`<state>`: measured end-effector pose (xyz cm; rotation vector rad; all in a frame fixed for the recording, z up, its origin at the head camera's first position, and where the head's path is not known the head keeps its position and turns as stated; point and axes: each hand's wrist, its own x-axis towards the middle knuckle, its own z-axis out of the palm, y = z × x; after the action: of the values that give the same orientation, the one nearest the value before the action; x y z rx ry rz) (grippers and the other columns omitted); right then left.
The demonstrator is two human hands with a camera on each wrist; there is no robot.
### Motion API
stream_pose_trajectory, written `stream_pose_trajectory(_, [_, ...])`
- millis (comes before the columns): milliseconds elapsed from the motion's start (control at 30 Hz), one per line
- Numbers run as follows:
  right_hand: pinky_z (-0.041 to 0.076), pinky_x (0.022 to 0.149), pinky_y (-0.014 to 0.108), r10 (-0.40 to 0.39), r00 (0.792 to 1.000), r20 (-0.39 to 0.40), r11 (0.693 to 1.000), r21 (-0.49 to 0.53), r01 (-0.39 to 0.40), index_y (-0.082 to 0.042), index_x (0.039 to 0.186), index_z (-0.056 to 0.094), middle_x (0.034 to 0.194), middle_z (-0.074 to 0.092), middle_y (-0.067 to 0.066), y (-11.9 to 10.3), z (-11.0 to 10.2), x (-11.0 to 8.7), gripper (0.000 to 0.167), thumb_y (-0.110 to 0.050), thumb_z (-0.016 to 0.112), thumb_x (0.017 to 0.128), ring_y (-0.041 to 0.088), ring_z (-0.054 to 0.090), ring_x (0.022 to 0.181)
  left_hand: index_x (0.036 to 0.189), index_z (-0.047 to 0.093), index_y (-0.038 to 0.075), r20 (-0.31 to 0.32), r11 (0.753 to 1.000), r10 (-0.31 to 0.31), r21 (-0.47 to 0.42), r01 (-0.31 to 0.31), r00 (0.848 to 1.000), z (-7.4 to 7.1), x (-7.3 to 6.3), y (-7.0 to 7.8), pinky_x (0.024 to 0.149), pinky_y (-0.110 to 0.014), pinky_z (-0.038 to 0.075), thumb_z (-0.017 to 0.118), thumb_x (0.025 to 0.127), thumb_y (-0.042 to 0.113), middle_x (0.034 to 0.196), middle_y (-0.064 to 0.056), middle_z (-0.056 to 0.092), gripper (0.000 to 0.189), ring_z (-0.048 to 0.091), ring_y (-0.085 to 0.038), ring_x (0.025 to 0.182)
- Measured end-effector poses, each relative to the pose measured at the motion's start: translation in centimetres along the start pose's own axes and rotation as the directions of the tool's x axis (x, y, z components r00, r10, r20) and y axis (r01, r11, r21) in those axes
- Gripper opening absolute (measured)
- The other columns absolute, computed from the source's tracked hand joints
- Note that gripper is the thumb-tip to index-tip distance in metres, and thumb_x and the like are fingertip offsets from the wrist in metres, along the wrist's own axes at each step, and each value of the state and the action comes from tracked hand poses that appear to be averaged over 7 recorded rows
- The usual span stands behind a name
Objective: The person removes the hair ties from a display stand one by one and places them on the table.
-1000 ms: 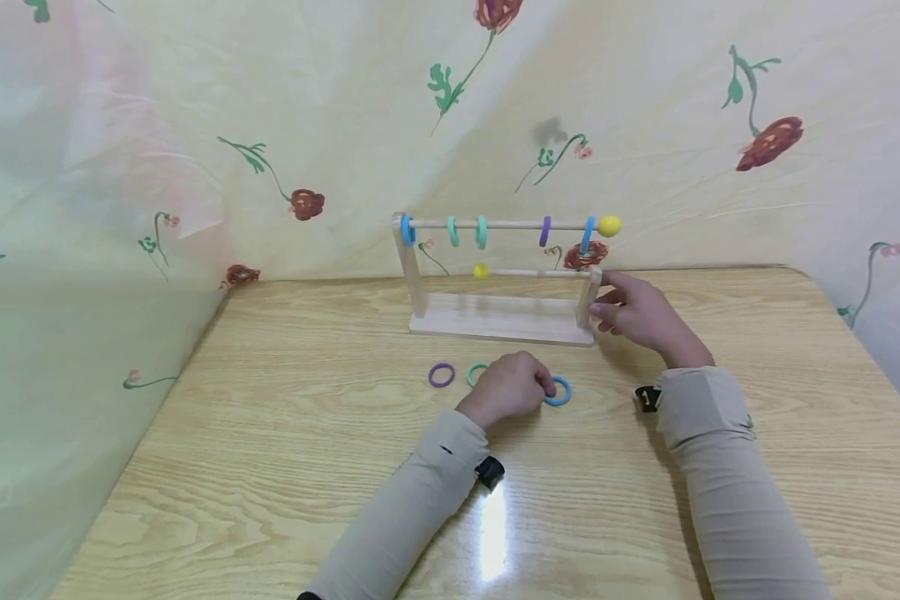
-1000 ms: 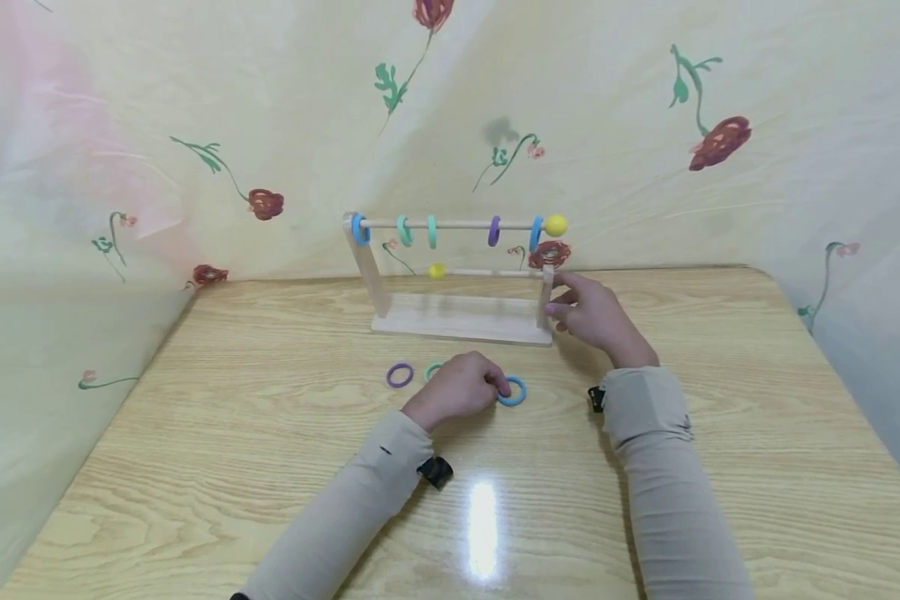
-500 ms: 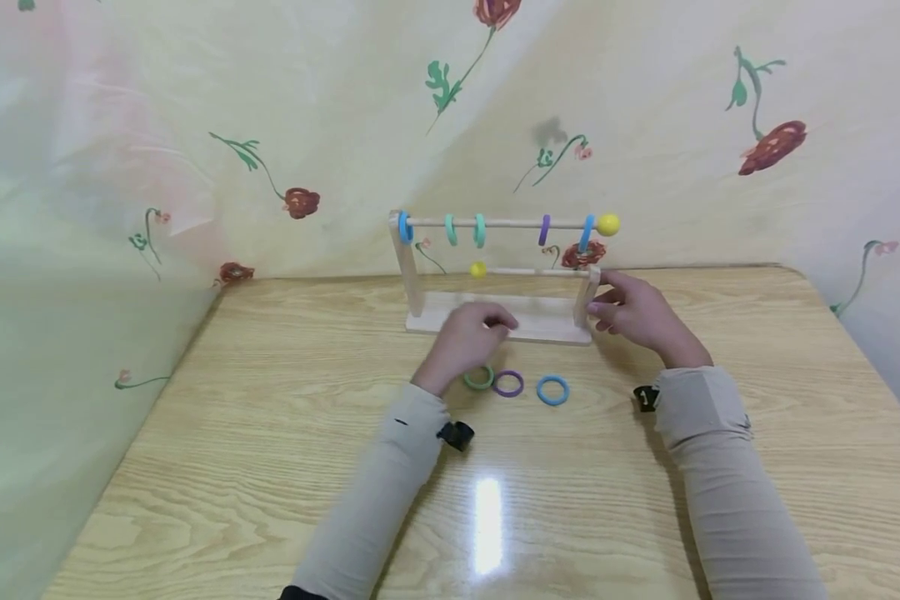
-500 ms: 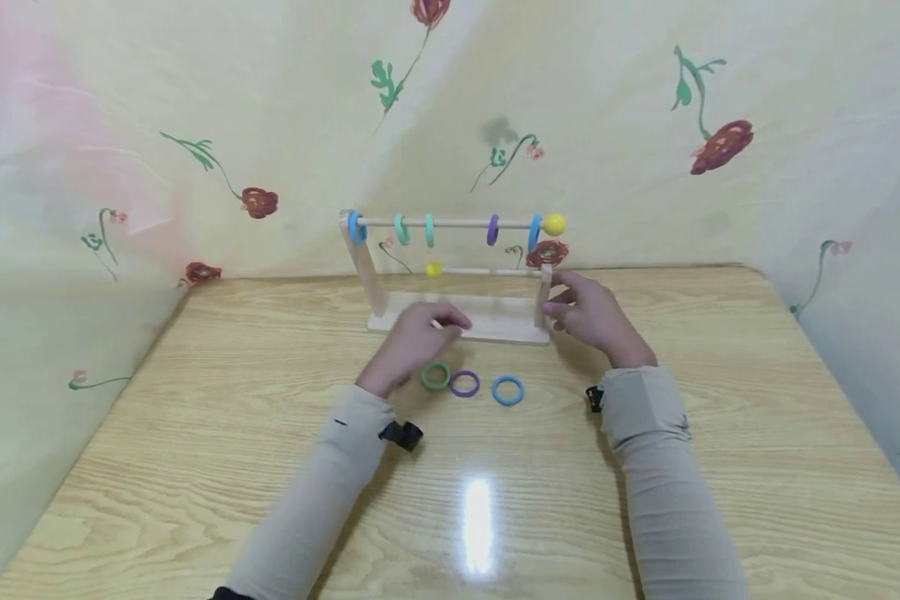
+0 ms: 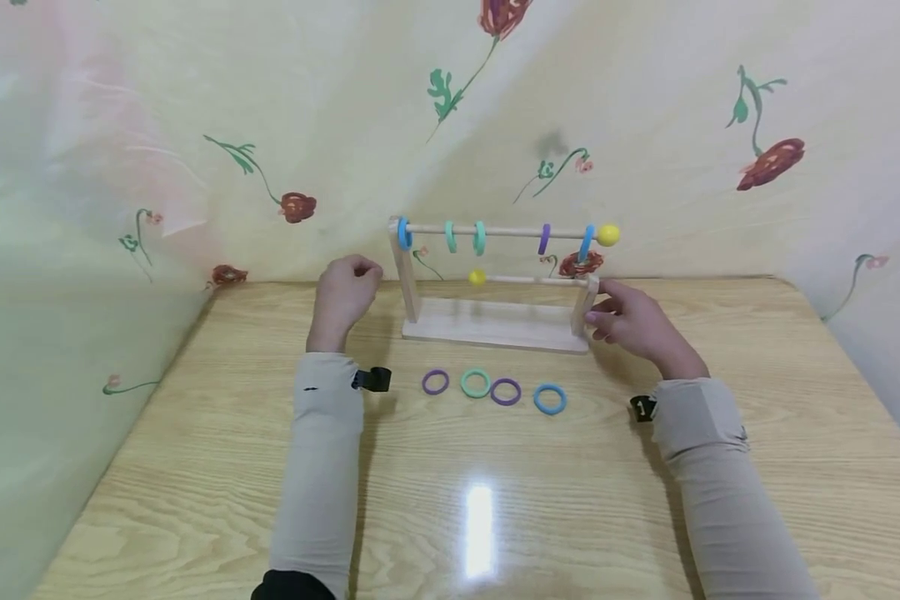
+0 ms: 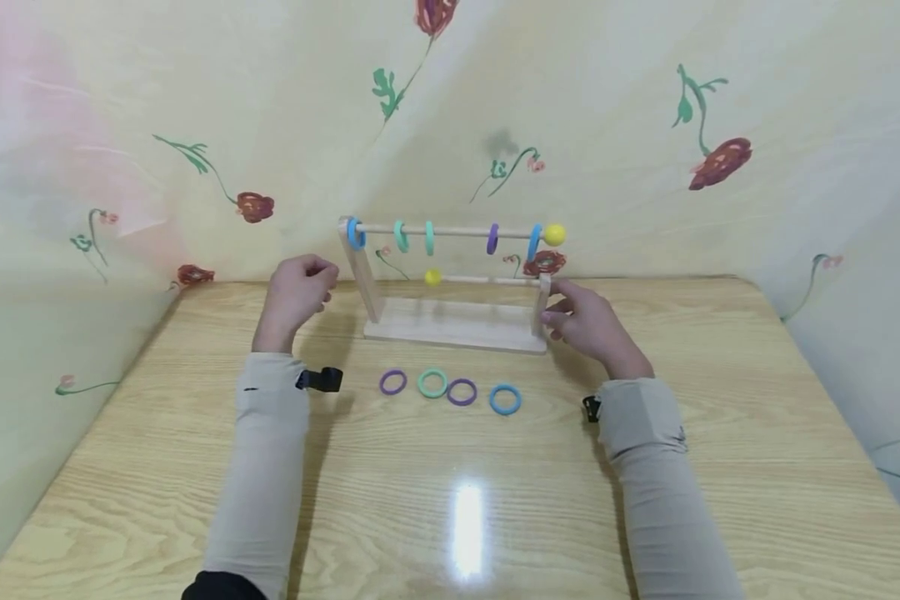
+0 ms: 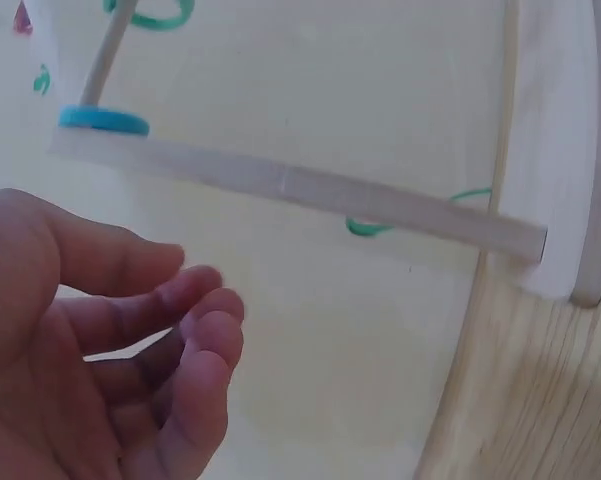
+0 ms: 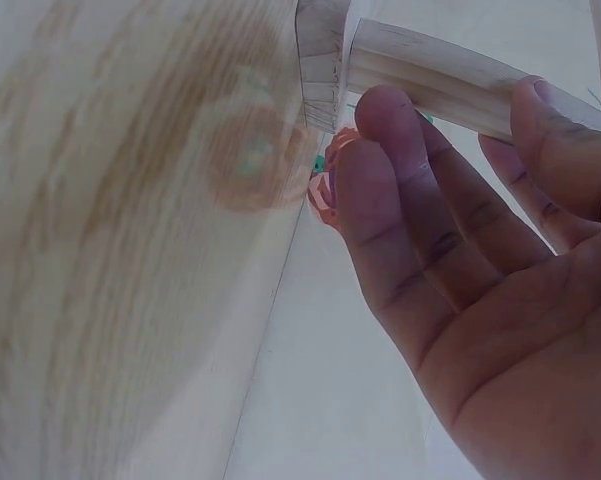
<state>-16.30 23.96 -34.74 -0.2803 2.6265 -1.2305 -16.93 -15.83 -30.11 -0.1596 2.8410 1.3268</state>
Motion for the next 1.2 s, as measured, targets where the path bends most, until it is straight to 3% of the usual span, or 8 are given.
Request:
stream_pose_trajectory(300, [0.059,0.075,0.047,-0.011,1.000,-0.012,1.000,-0.030,0.010,0.000,0.139,0.047,0.118,0.063,0.031,-0.1,0.1,-0.2,0.036,-0.008,0.055,0.104,0.035,0.069,0.088,0.104,0.067,0.000,0.088,0.999,0.016,-0.052,-0.012,0.996,0.7,-0.4,0.6,0.068,-0.032,0.052,0.054,0.105,0.021,0.098,-0.016,0.068,0.025,0.062,-0.023,0.081])
stream_pose_trajectory(500, [0.059,0.075,0.046,-0.006,1.000,-0.009,1.000,-0.026,0.006,0.001,0.141,0.046,0.118,0.063,0.031,-0.1,0.2,-0.4,0.040,-0.009,0.056,0.104,0.037,0.069,0.089,0.106,0.071,0.001,0.158,0.998,0.043,0.028,-0.048,0.987,1.4,-1.0,0.5,0.064,-0.032,0.050,0.055,0.105,0.020,0.091,-0.010,0.068,0.025,0.061,-0.022,0.078])
stream_pose_trajectory(600, [0.058,0.075,0.045,-0.001,1.000,-0.009,1.000,-0.027,0.001,0.000,0.144,0.044,0.119,0.063,0.031,-0.1,0.2,-0.5,0.042,-0.009,0.056,0.104,0.037,0.069,0.089,0.106,0.073,0.001,0.294,0.984,0.139,0.067,-0.166,0.946,2.8,-1.4,0.3,0.065,-0.032,0.050,0.058,0.103,0.017,0.091,-0.008,0.068,0.022,0.060,-0.021,0.079])
stream_pose_trajectory(700, [0.058,0.074,0.045,0.000,1.000,-0.014,0.999,-0.032,-0.001,0.000,0.145,0.044,0.119,0.063,0.032,-0.1,0.1,-0.6,0.044,-0.010,0.057,0.104,0.037,0.069,0.088,0.099,0.073,0.003,0.432,0.951,0.235,0.086,-0.299,0.871,4.9,-2.1,0.8,0.073,-0.032,0.051,0.063,0.100,0.014,0.090,-0.004,0.067,0.015,0.059,-0.019,0.083])
stream_pose_trajectory(767, [0.058,0.074,0.045,0.002,1.000,-0.017,0.999,-0.034,-0.003,-0.001,0.145,0.044,0.118,0.063,0.032,-0.2,0.1,-0.7,0.045,-0.011,0.057,0.104,0.037,0.069,0.088,0.094,0.073,0.008,0.505,0.928,0.243,0.128,-0.350,0.828,6.4,-2.8,1.4,0.075,-0.032,0.050,0.066,0.098,0.015,0.089,-0.001,0.066,0.010,0.058,-0.018,0.083])
stream_pose_trajectory(867, [0.058,0.074,0.045,0.001,1.000,-0.022,0.999,-0.032,-0.002,-0.001,0.144,0.045,0.118,0.064,0.032,-0.1,0.3,-0.8,0.043,-0.011,0.058,0.104,0.037,0.069,0.088,0.089,0.070,0.012,0.572,0.901,0.187,0.224,-0.372,0.798,8.2,-3.7,2.0,0.069,-0.031,0.049,0.070,0.096,0.017,0.087,0.001,0.065,0.009,0.059,-0.016,0.078])
stream_pose_trajectory(1000, [0.058,0.074,0.045,0.001,1.000,-0.024,1.000,-0.026,-0.001,0.000,0.143,0.046,0.118,0.063,0.032,0.0,0.6,-1.0,0.042,-0.010,0.058,0.103,0.036,0.069,0.088,0.083,0.066,0.013,0.586,0.871,0.102,0.338,-0.357,0.804,9.5,-4.7,2.1,0.061,-0.030,0.046,0.074,0.094,0.019,0.081,0.002,0.063,0.014,0.056,-0.016,0.070])
stream_pose_trajectory(1200, [0.058,0.073,0.044,-0.001,1.000,-0.025,1.000,-0.026,0.000,0.000,0.144,0.045,0.116,0.064,0.031,-0.1,0.6,-0.9,0.044,-0.009,0.058,0.103,0.036,0.069,0.087,0.077,0.065,0.013,0.579,0.837,0.057,0.417,-0.356,0.813,10.3,-4.8,1.9,0.056,-0.028,0.045,0.075,0.091,0.015,0.073,0.002,0.061,0.018,0.055,-0.015,0.065])
